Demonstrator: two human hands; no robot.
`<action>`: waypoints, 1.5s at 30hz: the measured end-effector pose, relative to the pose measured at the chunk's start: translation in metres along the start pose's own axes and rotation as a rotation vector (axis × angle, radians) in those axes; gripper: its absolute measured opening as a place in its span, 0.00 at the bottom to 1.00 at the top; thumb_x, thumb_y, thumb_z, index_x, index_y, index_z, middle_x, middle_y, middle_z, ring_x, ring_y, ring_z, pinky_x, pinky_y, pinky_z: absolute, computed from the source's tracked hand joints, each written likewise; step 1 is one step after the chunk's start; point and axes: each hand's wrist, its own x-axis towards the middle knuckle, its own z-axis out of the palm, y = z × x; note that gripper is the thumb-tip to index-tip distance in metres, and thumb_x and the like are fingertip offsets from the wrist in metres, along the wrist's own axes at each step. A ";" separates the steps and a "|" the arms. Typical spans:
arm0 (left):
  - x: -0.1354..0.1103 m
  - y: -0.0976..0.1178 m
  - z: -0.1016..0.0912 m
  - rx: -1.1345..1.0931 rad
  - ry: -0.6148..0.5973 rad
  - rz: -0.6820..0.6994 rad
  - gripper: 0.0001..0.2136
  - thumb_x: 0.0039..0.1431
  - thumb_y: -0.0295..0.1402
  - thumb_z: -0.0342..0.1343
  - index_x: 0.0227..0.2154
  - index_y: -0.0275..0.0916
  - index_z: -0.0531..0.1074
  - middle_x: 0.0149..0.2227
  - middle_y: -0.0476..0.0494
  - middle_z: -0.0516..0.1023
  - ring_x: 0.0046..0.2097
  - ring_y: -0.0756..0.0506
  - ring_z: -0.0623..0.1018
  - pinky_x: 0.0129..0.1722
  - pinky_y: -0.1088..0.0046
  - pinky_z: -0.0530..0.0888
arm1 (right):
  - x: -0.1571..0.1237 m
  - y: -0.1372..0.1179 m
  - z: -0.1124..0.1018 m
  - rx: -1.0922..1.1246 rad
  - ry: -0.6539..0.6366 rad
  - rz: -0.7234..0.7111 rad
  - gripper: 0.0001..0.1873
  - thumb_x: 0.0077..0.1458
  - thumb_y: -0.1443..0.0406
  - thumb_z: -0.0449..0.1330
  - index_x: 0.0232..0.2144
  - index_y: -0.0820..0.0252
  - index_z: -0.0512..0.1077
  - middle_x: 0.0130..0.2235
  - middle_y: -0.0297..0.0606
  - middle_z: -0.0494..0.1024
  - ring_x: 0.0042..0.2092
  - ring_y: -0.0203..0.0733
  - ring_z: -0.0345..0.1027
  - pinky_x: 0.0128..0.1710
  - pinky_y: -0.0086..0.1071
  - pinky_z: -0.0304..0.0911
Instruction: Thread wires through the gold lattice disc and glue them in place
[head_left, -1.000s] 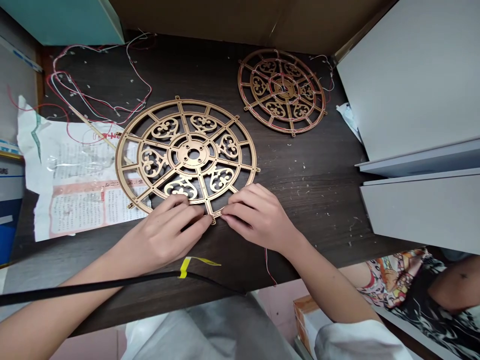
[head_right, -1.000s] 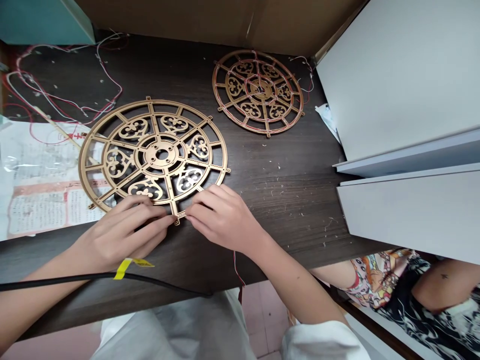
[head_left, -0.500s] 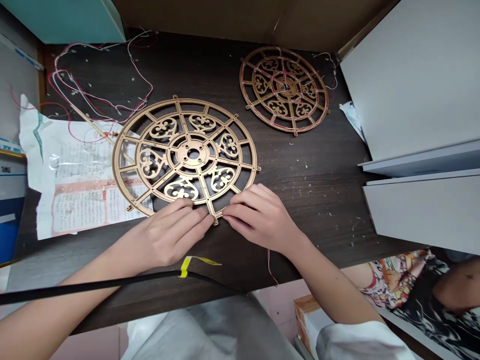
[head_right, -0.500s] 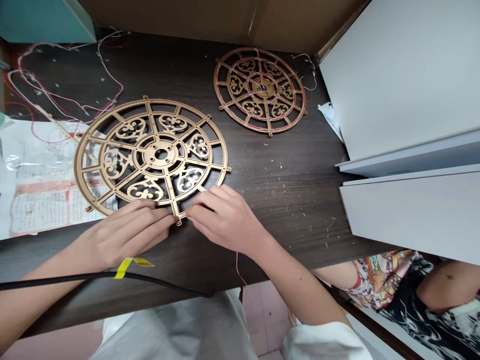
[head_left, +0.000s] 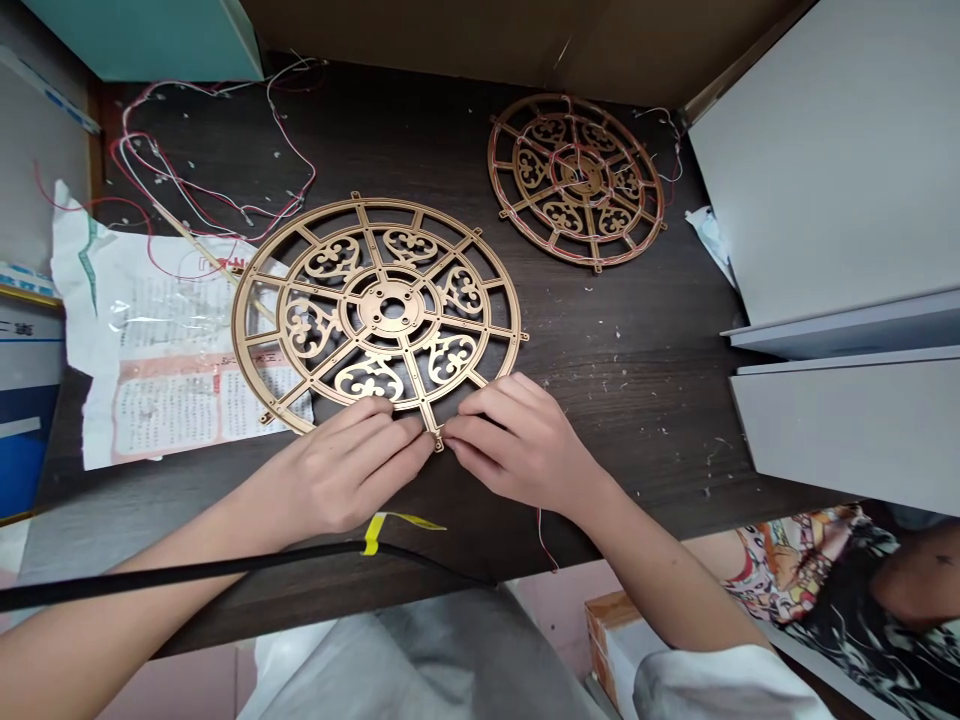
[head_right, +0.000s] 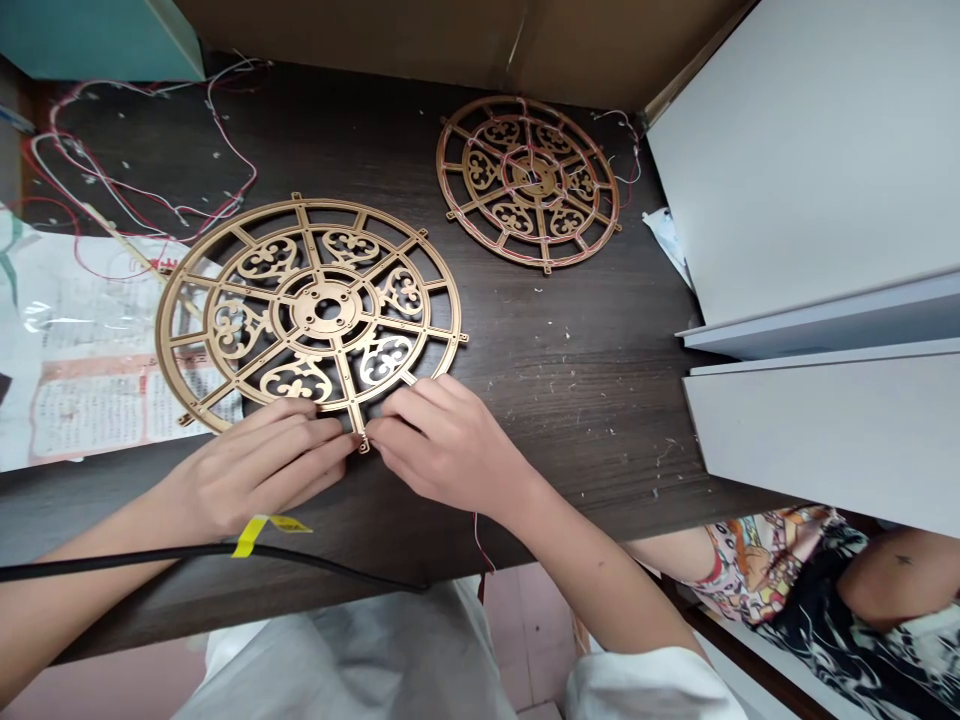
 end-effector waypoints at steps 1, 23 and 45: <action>-0.001 0.000 0.000 -0.005 0.005 -0.004 0.17 0.56 0.23 0.65 0.48 0.28 0.72 0.41 0.38 0.76 0.42 0.44 0.75 0.43 0.61 0.77 | 0.000 0.000 0.000 -0.005 0.003 -0.005 0.04 0.64 0.67 0.61 0.40 0.62 0.75 0.39 0.38 0.76 0.41 0.38 0.62 0.41 0.37 0.59; -0.004 0.006 0.002 -0.072 0.066 -0.114 0.15 0.57 0.23 0.64 0.47 0.30 0.73 0.42 0.38 0.74 0.41 0.47 0.72 0.40 0.68 0.72 | 0.002 -0.002 -0.002 -0.050 0.147 -0.047 0.05 0.58 0.68 0.68 0.34 0.61 0.74 0.37 0.33 0.78 0.39 0.36 0.67 0.39 0.34 0.64; -0.002 0.007 0.002 0.036 0.043 -0.046 0.16 0.59 0.23 0.62 0.50 0.28 0.71 0.42 0.39 0.74 0.41 0.46 0.72 0.39 0.65 0.73 | -0.001 -0.001 -0.001 -0.007 0.056 -0.088 0.08 0.59 0.66 0.65 0.41 0.63 0.75 0.42 0.38 0.77 0.44 0.40 0.66 0.45 0.38 0.65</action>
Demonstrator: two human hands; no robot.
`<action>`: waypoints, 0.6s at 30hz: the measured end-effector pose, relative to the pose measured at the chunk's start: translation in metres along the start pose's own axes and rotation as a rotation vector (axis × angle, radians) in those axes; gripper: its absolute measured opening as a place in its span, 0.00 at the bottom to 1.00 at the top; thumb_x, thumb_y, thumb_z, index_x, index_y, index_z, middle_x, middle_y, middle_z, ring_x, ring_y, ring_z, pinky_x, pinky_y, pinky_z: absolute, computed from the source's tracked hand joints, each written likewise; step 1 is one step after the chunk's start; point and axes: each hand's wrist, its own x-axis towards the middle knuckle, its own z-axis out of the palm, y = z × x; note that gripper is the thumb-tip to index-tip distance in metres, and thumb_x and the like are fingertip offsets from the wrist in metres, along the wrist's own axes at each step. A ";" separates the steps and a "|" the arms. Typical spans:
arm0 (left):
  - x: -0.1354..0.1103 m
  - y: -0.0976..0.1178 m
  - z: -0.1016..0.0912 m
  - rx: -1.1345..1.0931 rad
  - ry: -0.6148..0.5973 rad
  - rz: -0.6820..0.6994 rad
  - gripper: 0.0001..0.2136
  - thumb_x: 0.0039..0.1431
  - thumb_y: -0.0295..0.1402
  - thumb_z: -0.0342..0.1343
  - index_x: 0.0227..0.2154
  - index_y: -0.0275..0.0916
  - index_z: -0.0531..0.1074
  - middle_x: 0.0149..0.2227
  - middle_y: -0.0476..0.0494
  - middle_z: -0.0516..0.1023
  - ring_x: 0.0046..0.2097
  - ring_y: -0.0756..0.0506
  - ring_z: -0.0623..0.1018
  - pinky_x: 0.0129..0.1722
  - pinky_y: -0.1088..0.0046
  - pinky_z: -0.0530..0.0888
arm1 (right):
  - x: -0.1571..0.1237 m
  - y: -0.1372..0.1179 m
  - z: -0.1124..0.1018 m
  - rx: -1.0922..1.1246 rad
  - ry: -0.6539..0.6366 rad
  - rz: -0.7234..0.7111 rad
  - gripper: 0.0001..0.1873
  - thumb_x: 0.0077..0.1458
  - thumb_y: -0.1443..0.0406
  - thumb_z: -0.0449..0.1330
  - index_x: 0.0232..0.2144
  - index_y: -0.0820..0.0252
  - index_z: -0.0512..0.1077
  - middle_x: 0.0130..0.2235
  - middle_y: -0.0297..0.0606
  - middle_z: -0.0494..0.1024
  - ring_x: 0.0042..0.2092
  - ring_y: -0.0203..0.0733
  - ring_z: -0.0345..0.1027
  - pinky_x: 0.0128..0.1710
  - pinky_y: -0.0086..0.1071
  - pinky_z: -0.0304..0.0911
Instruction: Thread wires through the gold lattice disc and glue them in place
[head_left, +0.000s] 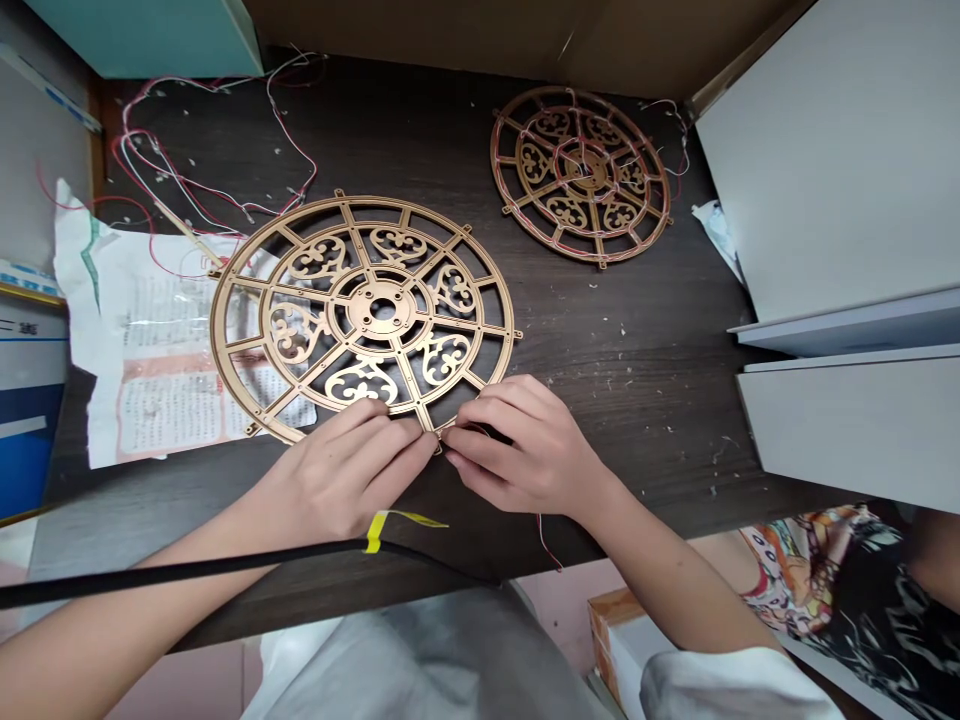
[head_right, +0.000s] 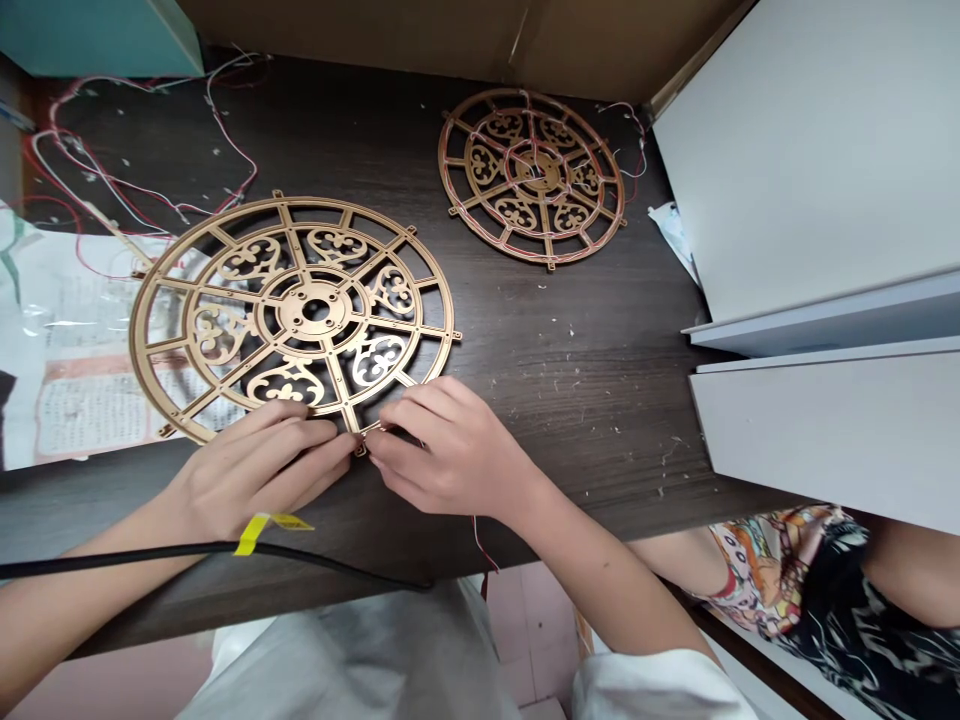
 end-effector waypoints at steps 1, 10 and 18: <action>0.000 0.000 0.000 0.002 0.001 0.001 0.16 0.59 0.23 0.62 0.50 0.27 0.71 0.41 0.39 0.74 0.40 0.46 0.72 0.39 0.65 0.73 | 0.000 0.000 0.000 -0.014 -0.008 -0.007 0.08 0.59 0.65 0.65 0.40 0.63 0.75 0.42 0.38 0.77 0.44 0.40 0.66 0.45 0.38 0.65; 0.005 0.003 -0.003 0.037 -0.052 0.010 0.14 0.58 0.22 0.61 0.47 0.27 0.71 0.37 0.41 0.73 0.38 0.46 0.71 0.40 0.64 0.74 | 0.004 -0.003 0.004 -0.091 -0.038 0.012 0.03 0.64 0.70 0.60 0.38 0.64 0.74 0.39 0.36 0.77 0.42 0.37 0.64 0.44 0.35 0.63; 0.004 -0.001 -0.002 -0.031 0.009 0.010 0.16 0.56 0.21 0.63 0.47 0.25 0.71 0.38 0.38 0.75 0.40 0.45 0.72 0.39 0.65 0.74 | 0.001 -0.001 0.007 -0.033 0.048 0.017 0.02 0.64 0.70 0.62 0.39 0.64 0.75 0.40 0.36 0.79 0.42 0.36 0.66 0.43 0.34 0.63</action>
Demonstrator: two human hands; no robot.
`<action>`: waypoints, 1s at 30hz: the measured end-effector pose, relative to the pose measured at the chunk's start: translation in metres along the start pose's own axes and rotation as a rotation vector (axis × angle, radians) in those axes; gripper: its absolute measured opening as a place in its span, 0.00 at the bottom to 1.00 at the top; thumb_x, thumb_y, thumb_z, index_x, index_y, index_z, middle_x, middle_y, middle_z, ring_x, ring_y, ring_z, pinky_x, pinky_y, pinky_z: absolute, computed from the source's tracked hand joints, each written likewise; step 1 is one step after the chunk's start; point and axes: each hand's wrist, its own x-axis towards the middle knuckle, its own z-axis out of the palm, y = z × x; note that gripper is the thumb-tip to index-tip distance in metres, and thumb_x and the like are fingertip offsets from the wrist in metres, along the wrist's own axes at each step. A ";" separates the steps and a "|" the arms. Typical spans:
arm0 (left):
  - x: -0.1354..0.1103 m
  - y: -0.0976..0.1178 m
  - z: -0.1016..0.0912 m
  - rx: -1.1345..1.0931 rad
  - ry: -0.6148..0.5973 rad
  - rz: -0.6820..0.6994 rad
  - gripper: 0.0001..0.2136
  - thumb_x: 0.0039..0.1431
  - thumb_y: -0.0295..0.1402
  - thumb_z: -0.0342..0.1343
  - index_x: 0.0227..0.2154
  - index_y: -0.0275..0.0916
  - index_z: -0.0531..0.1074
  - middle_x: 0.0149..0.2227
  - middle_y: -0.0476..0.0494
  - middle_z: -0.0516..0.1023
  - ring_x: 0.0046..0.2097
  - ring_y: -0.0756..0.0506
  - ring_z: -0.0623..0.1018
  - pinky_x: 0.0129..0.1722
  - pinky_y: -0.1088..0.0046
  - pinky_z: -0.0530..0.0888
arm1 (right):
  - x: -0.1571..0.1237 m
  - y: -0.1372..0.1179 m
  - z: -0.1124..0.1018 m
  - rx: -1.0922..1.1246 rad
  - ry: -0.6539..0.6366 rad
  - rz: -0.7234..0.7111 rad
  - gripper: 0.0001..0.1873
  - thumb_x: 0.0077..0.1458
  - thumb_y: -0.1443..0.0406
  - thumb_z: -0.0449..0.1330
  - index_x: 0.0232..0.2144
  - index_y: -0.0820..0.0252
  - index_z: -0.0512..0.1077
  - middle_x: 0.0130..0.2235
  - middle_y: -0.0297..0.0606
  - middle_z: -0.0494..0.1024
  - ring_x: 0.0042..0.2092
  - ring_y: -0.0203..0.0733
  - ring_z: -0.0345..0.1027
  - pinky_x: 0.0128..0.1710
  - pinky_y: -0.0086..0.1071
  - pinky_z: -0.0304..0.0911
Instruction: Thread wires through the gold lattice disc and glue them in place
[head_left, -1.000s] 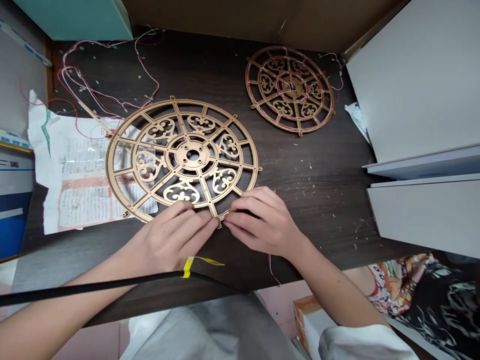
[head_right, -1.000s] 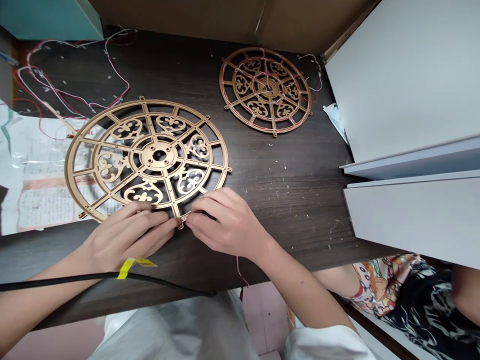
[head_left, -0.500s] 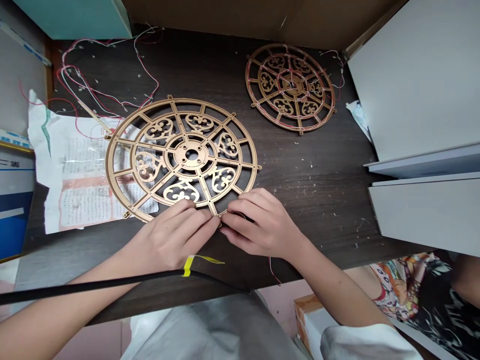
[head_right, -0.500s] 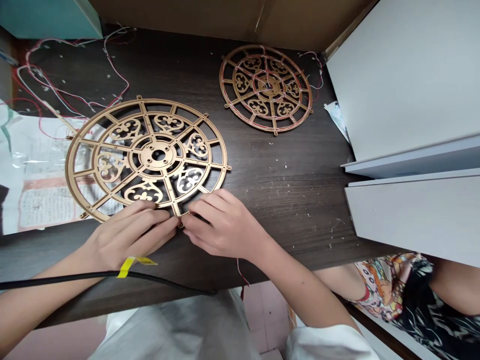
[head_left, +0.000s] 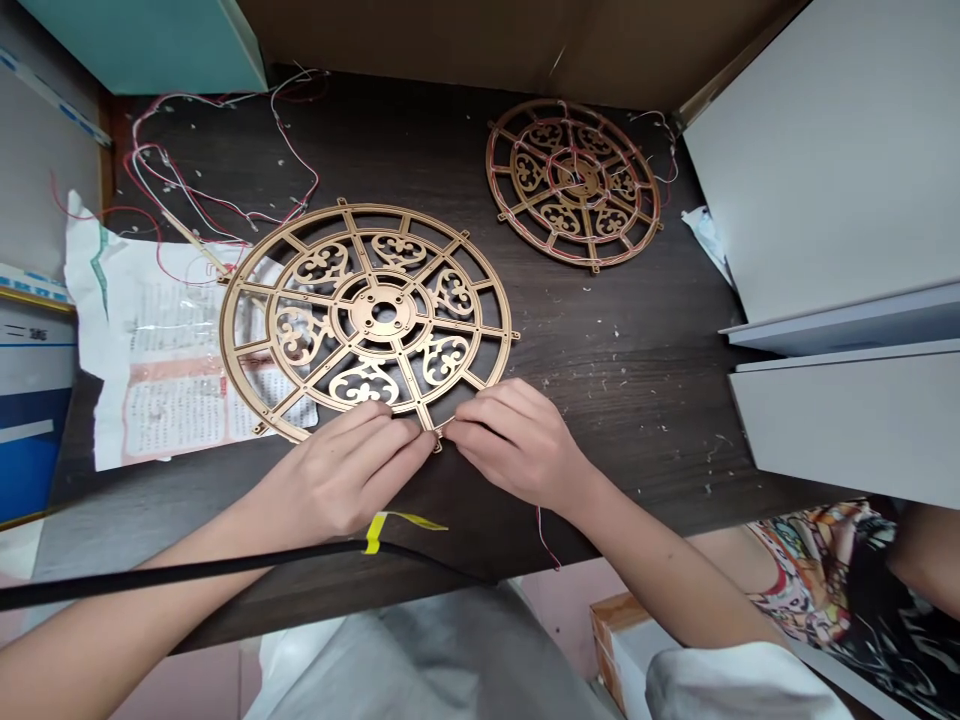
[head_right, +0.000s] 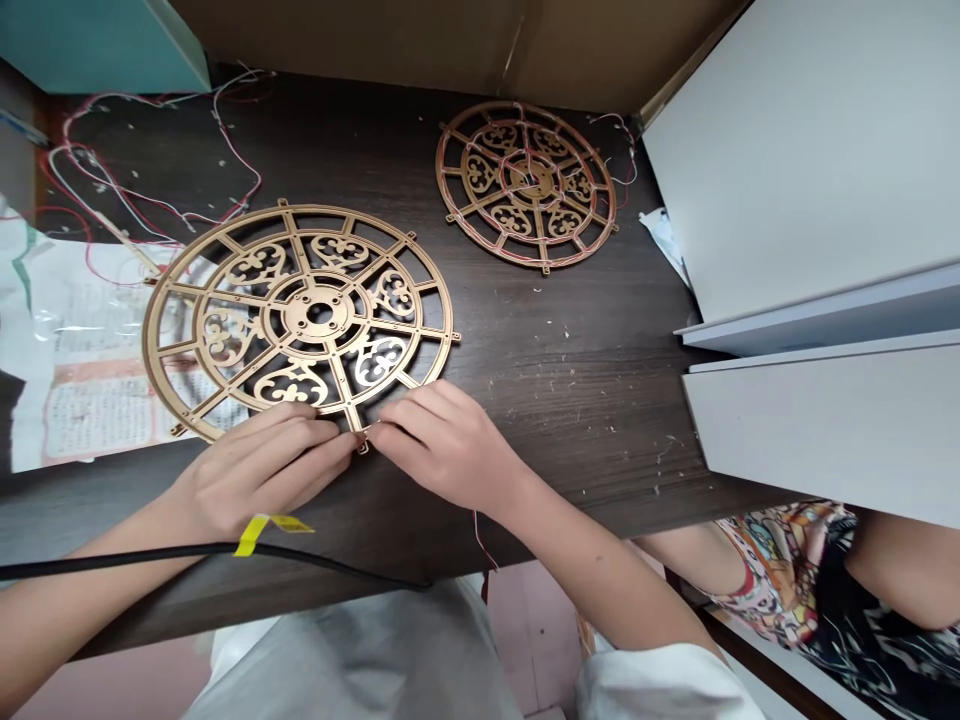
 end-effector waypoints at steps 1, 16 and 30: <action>0.000 0.000 0.000 -0.010 0.011 0.001 0.16 0.56 0.20 0.64 0.48 0.25 0.71 0.39 0.38 0.75 0.40 0.45 0.73 0.39 0.65 0.74 | -0.001 0.000 0.000 0.009 0.014 0.002 0.02 0.63 0.69 0.62 0.39 0.63 0.75 0.41 0.35 0.79 0.42 0.35 0.67 0.44 0.33 0.63; 0.001 0.000 -0.002 0.022 0.030 0.020 0.15 0.55 0.21 0.64 0.46 0.24 0.71 0.37 0.39 0.75 0.39 0.45 0.73 0.39 0.64 0.76 | -0.002 0.001 0.001 0.007 0.028 -0.010 0.02 0.64 0.70 0.62 0.40 0.63 0.75 0.40 0.34 0.80 0.42 0.35 0.68 0.43 0.34 0.63; 0.002 0.000 -0.001 0.005 -0.004 0.003 0.14 0.58 0.21 0.62 0.47 0.25 0.71 0.38 0.38 0.75 0.40 0.45 0.73 0.41 0.65 0.75 | 0.001 0.000 0.000 -0.043 0.023 -0.035 0.01 0.64 0.70 0.62 0.38 0.62 0.75 0.38 0.33 0.80 0.41 0.34 0.67 0.41 0.34 0.62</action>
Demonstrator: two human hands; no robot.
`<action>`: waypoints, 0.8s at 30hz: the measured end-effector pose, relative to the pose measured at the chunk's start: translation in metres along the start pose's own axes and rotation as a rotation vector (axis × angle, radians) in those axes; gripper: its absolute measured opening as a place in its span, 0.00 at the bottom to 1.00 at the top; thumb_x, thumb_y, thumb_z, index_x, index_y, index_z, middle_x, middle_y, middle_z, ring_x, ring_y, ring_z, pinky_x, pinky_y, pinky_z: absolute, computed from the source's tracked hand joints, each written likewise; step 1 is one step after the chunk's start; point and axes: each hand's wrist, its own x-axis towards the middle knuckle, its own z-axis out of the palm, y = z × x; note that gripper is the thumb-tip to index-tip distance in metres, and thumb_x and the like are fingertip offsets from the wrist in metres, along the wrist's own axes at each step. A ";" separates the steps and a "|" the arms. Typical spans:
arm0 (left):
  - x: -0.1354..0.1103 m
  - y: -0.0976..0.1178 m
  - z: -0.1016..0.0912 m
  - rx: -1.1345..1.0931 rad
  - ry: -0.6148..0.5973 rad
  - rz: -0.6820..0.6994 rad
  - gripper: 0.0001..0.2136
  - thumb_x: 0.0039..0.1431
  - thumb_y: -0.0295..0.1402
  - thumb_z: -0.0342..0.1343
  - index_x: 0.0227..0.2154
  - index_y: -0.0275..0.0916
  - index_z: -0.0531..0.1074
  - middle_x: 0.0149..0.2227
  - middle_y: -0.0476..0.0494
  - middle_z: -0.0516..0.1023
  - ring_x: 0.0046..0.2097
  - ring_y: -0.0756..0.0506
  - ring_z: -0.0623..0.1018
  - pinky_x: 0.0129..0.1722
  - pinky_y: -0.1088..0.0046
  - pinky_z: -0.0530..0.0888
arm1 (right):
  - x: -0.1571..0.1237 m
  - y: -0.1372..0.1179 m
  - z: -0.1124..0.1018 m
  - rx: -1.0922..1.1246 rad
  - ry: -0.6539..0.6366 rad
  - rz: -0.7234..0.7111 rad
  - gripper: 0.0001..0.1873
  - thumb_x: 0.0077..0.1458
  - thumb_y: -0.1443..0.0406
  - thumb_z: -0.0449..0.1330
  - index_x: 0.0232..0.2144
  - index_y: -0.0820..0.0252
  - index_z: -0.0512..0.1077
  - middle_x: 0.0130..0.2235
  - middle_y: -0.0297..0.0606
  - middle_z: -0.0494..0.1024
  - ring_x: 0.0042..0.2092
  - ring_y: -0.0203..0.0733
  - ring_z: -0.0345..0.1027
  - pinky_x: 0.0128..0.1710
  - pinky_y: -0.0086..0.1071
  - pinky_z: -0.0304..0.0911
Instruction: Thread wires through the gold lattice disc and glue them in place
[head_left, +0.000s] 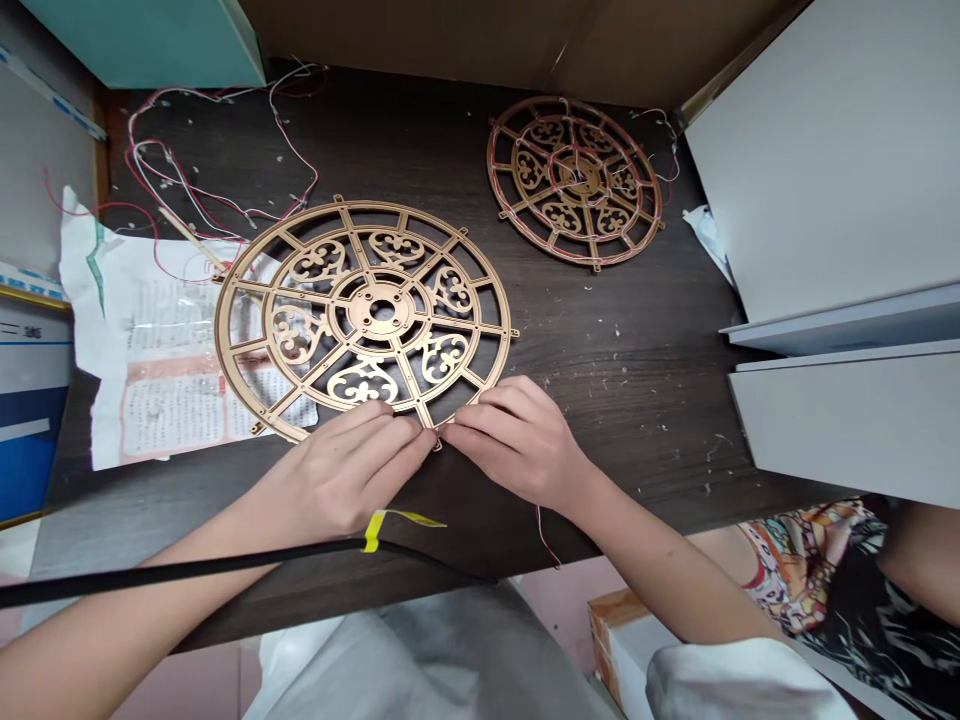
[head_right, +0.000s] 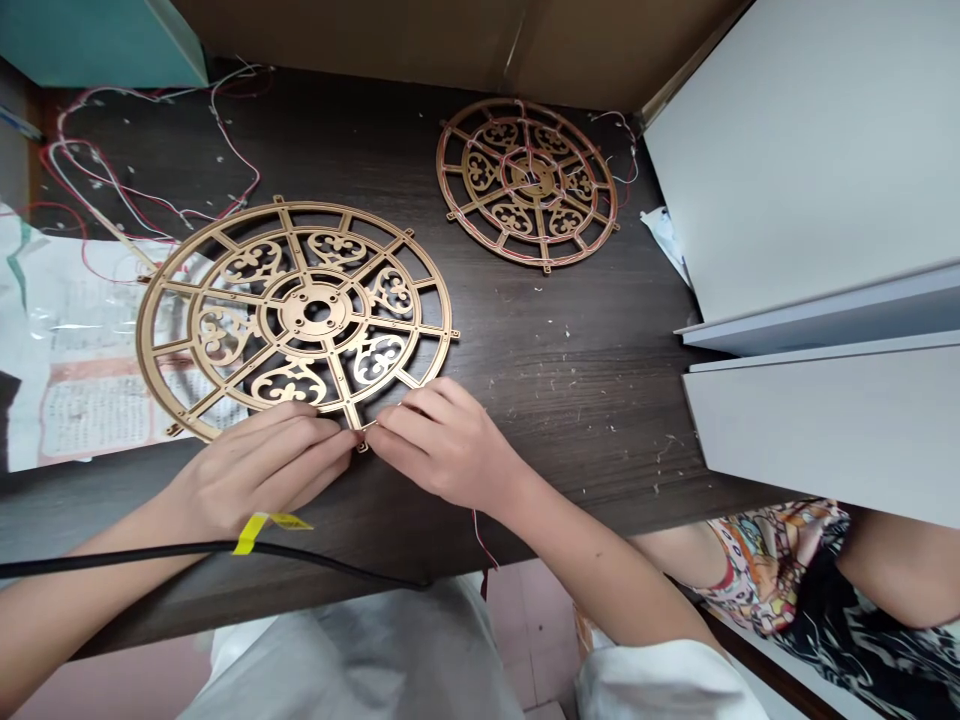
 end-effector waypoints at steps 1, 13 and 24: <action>0.000 0.000 0.001 -0.011 -0.024 -0.011 0.14 0.57 0.21 0.63 0.47 0.26 0.71 0.39 0.38 0.75 0.41 0.45 0.73 0.41 0.65 0.74 | 0.001 0.000 -0.001 -0.015 -0.019 -0.006 0.02 0.65 0.70 0.61 0.37 0.63 0.75 0.37 0.33 0.80 0.41 0.34 0.66 0.41 0.35 0.61; -0.005 -0.001 0.003 -0.027 -0.007 -0.054 0.16 0.58 0.22 0.62 0.49 0.29 0.70 0.39 0.38 0.76 0.40 0.46 0.73 0.41 0.67 0.74 | -0.004 0.002 0.004 0.032 0.013 0.065 0.05 0.64 0.69 0.61 0.42 0.61 0.73 0.41 0.35 0.79 0.43 0.36 0.67 0.43 0.34 0.62; -0.007 -0.002 0.002 -0.036 -0.045 -0.093 0.19 0.56 0.21 0.64 0.51 0.28 0.70 0.38 0.39 0.75 0.39 0.46 0.72 0.39 0.67 0.73 | 0.000 0.001 0.003 0.046 0.010 0.089 0.03 0.63 0.70 0.61 0.40 0.61 0.72 0.39 0.36 0.77 0.41 0.36 0.66 0.42 0.34 0.61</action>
